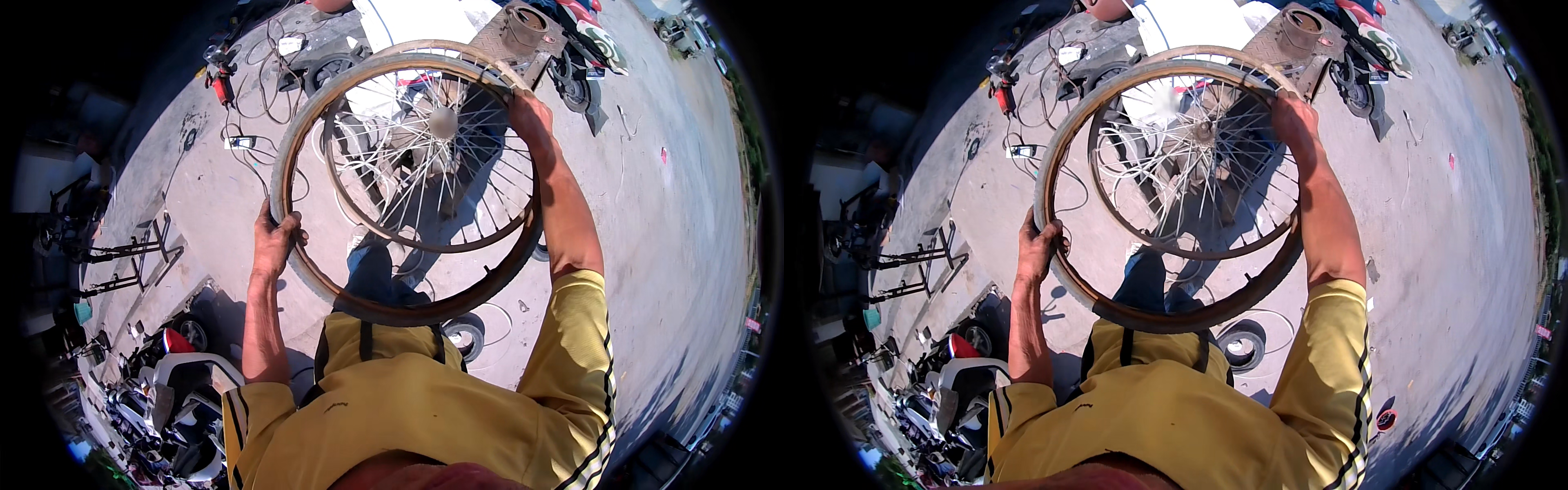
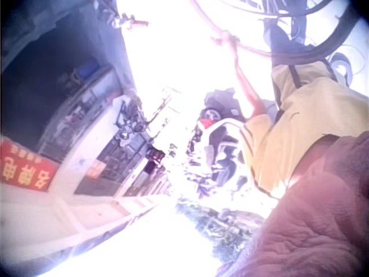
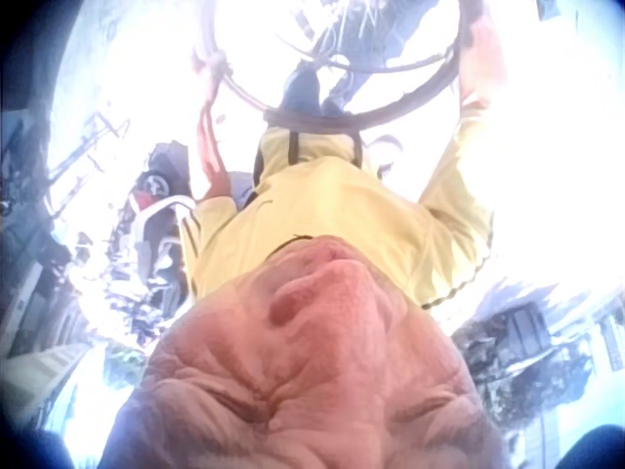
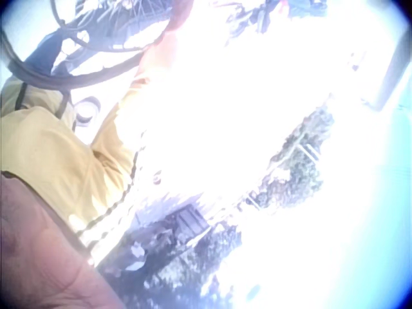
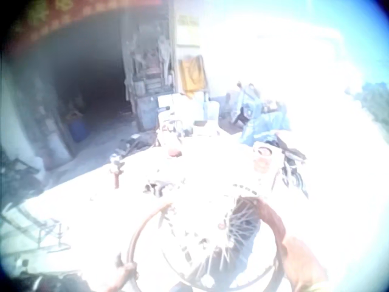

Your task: The person applies a patch to a bicycle inner tube and then installs the tube into a bicycle wheel. The person works by hand, manipulating the tube and wheel rim to fit the components together.

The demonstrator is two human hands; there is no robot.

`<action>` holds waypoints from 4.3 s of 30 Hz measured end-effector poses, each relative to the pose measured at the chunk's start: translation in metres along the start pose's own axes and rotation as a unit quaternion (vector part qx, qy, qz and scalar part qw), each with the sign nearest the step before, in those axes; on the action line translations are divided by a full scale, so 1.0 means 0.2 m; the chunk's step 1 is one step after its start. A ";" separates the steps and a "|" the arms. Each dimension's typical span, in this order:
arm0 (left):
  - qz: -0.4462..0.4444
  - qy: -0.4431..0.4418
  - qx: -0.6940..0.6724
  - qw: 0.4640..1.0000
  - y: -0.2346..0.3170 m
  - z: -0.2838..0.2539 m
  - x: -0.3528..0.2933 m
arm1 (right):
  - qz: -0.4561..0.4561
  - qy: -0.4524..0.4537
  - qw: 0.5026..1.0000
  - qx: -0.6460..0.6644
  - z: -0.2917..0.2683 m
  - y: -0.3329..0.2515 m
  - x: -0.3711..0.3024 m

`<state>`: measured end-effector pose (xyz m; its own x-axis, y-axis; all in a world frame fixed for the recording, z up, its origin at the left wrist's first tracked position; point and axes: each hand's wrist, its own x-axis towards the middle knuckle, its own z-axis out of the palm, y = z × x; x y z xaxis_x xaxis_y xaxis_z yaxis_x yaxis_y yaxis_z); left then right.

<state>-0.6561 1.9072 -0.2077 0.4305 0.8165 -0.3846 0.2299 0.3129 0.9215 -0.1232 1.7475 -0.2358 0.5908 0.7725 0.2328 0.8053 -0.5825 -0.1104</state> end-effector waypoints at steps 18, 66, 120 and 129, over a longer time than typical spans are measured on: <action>-0.013 0.003 -0.062 0.998 -0.07 -0.02 0.09 | -0.009 -0.032 0.998 0.057 -0.13 0.02 -0.07; -0.039 0.025 -0.138 0.989 -0.20 -0.05 0.12 | 0.121 -0.057 0.984 0.116 -0.25 0.17 -0.78; -0.045 0.028 0.014 0.998 -0.22 -0.04 0.16 | 0.463 -0.088 0.457 0.755 -0.24 -0.37 -1.81; -0.032 0.067 0.054 0.996 -0.13 -0.03 0.32 | 0.440 -0.033 0.407 0.800 -0.28 -0.47 -1.84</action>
<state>-0.6400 1.9546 -0.2569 0.2938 0.8565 -0.4244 0.3484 0.3175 0.8819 -0.4191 1.5042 -0.2561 0.6437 0.4786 -0.5972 -0.7478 0.2275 -0.6237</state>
